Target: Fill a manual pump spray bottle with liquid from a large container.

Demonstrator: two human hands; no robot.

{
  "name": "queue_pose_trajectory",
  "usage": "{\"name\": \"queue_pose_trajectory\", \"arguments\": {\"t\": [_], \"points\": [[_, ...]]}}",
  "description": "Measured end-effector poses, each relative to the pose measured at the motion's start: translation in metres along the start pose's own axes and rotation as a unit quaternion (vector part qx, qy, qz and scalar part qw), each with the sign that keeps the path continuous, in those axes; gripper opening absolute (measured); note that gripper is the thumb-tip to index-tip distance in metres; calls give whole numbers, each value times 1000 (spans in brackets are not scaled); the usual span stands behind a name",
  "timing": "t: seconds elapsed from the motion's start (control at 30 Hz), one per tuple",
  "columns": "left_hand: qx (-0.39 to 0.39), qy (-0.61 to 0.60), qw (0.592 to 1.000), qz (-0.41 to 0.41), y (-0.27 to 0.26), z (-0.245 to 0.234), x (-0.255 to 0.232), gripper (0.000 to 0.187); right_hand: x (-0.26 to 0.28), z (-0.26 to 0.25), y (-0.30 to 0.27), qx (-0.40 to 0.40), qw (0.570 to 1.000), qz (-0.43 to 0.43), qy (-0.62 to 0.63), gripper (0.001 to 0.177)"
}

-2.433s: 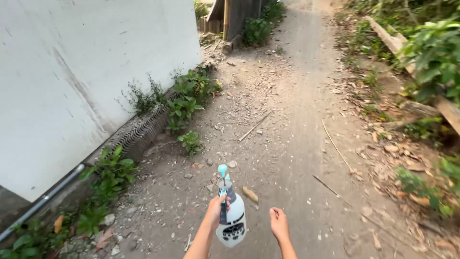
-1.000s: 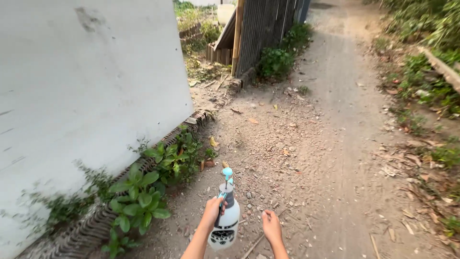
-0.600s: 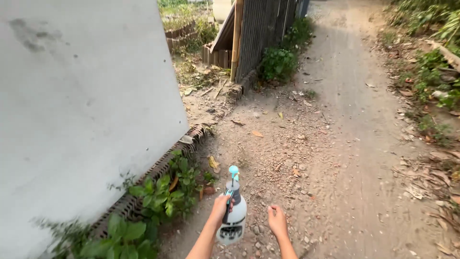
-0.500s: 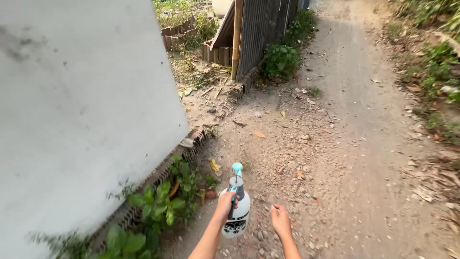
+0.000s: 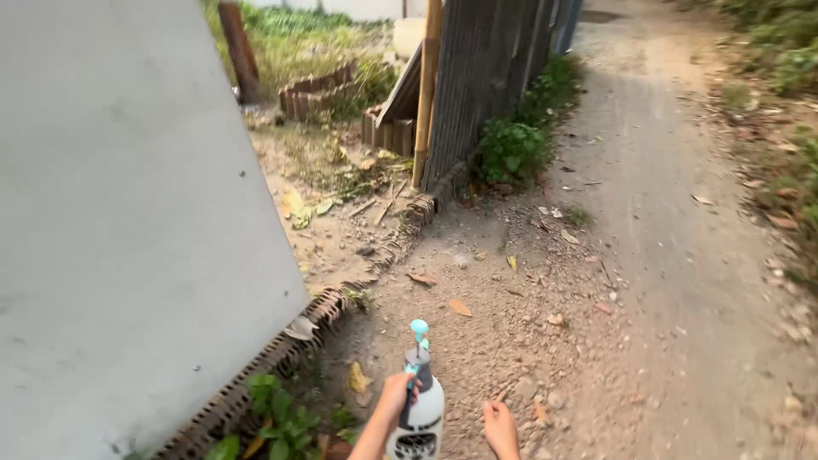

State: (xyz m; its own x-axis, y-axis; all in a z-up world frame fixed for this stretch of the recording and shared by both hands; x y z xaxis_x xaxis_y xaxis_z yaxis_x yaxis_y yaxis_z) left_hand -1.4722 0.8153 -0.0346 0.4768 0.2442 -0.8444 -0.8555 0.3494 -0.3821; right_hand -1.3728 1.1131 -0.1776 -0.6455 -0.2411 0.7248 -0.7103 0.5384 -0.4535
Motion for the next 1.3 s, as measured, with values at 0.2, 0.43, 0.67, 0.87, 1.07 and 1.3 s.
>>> {"name": "queue_pose_trajectory", "arguments": {"t": [0.2,0.43,0.67,0.87,1.07,1.3], "points": [[-15,-51,998,17,135,39,-61,31,162,-43,81,-88,990,-102,-52,47],[-33,-62,996,51,251,39,-159,31,297,-1,183,-75,983,-168,-18,47],[-47,-48,996,65,469,-30,-241,28,433,86,367,-128,946,-289,-64,41],[-70,-9,996,57,588,-74,-340,30,567,151,453,-81,948,-297,-74,39],[-57,-19,992,109,663,-93,-443,30,681,178,495,-37,965,-250,-73,43],[-80,-41,990,105,793,-119,-474,29,748,202,604,-30,968,-243,-56,45]]}}
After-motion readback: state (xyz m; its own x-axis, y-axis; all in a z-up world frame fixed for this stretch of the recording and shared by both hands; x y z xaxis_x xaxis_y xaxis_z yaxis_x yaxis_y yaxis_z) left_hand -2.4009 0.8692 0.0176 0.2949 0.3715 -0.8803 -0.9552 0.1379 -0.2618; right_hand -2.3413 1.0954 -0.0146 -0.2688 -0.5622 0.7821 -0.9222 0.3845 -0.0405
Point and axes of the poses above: each hand's wrist, its own y-axis towards the middle knuckle, its own z-axis out of the palm, x = y × z, the point moved 1 cm from there along y, towards the middle knuckle, and after that the axes turned 6 degrees about -y, right-handed, at the moved point
